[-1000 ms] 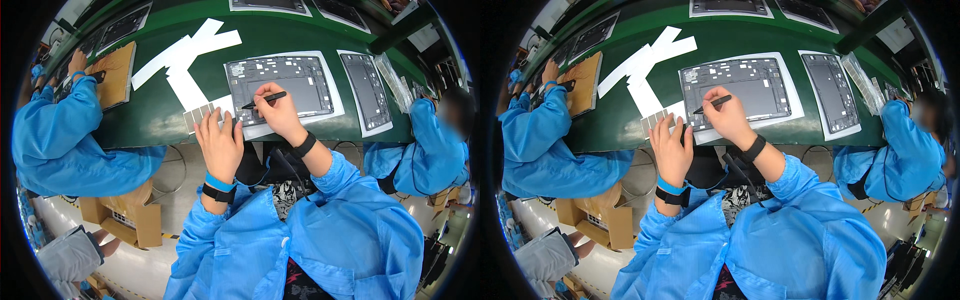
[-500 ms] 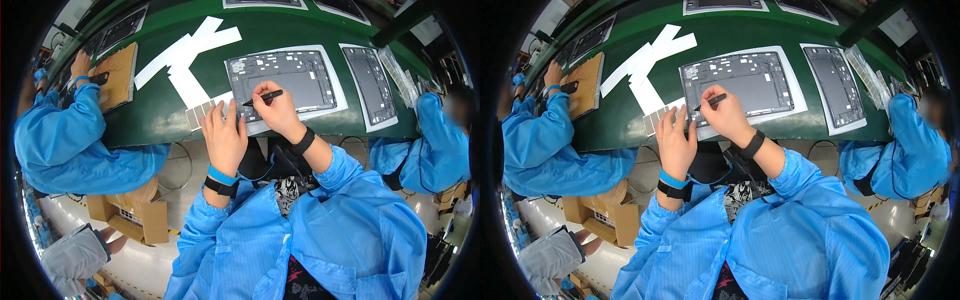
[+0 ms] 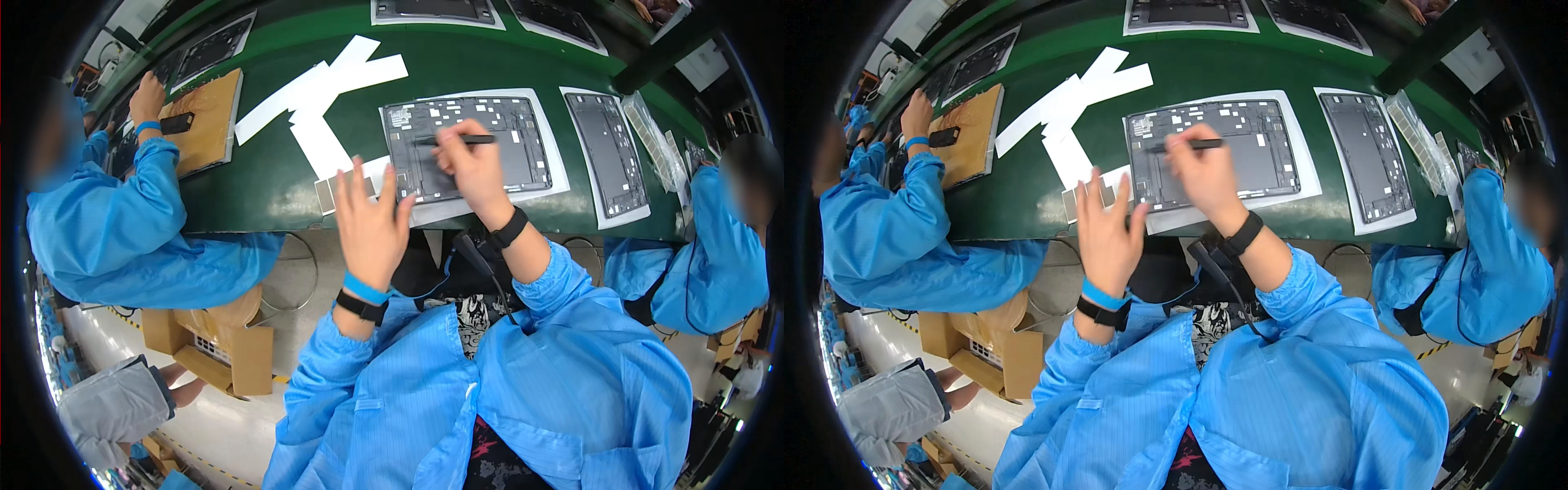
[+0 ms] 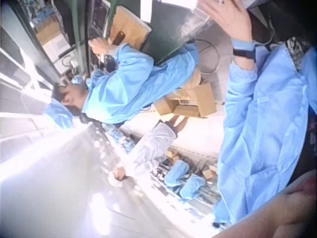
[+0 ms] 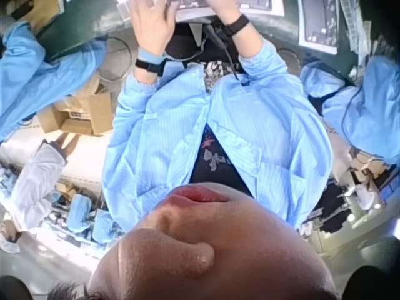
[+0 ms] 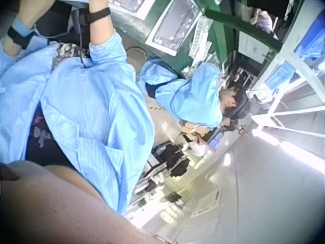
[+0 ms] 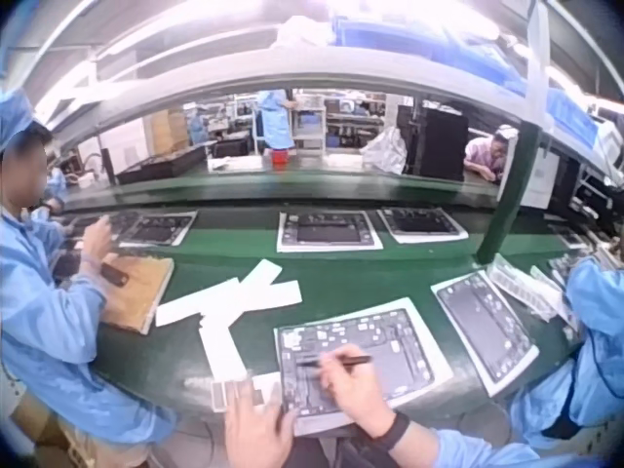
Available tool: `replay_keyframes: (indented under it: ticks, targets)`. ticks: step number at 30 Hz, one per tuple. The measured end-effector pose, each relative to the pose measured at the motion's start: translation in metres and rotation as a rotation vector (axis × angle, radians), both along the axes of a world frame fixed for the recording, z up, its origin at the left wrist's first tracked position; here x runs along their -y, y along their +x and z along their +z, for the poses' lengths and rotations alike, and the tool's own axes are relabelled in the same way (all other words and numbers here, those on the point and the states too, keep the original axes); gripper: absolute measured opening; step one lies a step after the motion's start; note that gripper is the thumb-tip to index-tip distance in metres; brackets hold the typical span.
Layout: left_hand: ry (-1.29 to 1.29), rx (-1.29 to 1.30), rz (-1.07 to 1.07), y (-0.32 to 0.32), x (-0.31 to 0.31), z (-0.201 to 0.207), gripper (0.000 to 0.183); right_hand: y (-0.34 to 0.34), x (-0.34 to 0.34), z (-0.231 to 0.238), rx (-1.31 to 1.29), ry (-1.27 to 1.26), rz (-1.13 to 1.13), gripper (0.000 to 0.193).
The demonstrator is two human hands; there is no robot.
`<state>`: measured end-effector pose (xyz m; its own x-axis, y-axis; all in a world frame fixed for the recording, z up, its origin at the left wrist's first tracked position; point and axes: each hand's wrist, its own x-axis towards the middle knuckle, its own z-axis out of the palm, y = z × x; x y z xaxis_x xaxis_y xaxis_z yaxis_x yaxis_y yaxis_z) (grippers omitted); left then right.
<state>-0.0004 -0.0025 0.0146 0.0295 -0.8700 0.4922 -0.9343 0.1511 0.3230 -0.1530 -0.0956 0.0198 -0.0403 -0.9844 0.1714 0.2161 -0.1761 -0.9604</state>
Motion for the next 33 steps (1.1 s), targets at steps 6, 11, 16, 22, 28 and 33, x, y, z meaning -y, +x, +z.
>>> replay_keyframes:
  ticks: [6,11,16,22,28,33]
  targets:
    - [0.197,0.107,0.053,0.010,-0.017,-0.016,0.048,0.041,0.003,-0.005,-0.471,0.019,0.364,0.016]
    - [0.191,0.101,0.056,0.010,-0.017,-0.022,0.050,0.042,0.000,-0.011,-0.483,-0.028,0.350,0.017]
    - [0.203,0.089,0.073,0.008,-0.017,-0.021,0.051,0.048,-0.001,-0.005,-0.493,-0.111,0.277,0.017]
    - [0.133,0.033,0.065,0.006,-0.017,-0.008,0.049,-0.032,0.016,0.029,-0.030,0.015,0.293,0.024]
    - [-0.030,-0.302,-0.275,-0.067,0.003,0.016,0.035,-0.189,0.010,0.033,-0.389,0.186,0.007,0.021]
    - [0.116,-0.292,-0.521,-0.142,0.036,0.012,0.041,-0.220,0.004,0.013,-0.360,0.130,0.040,0.017]
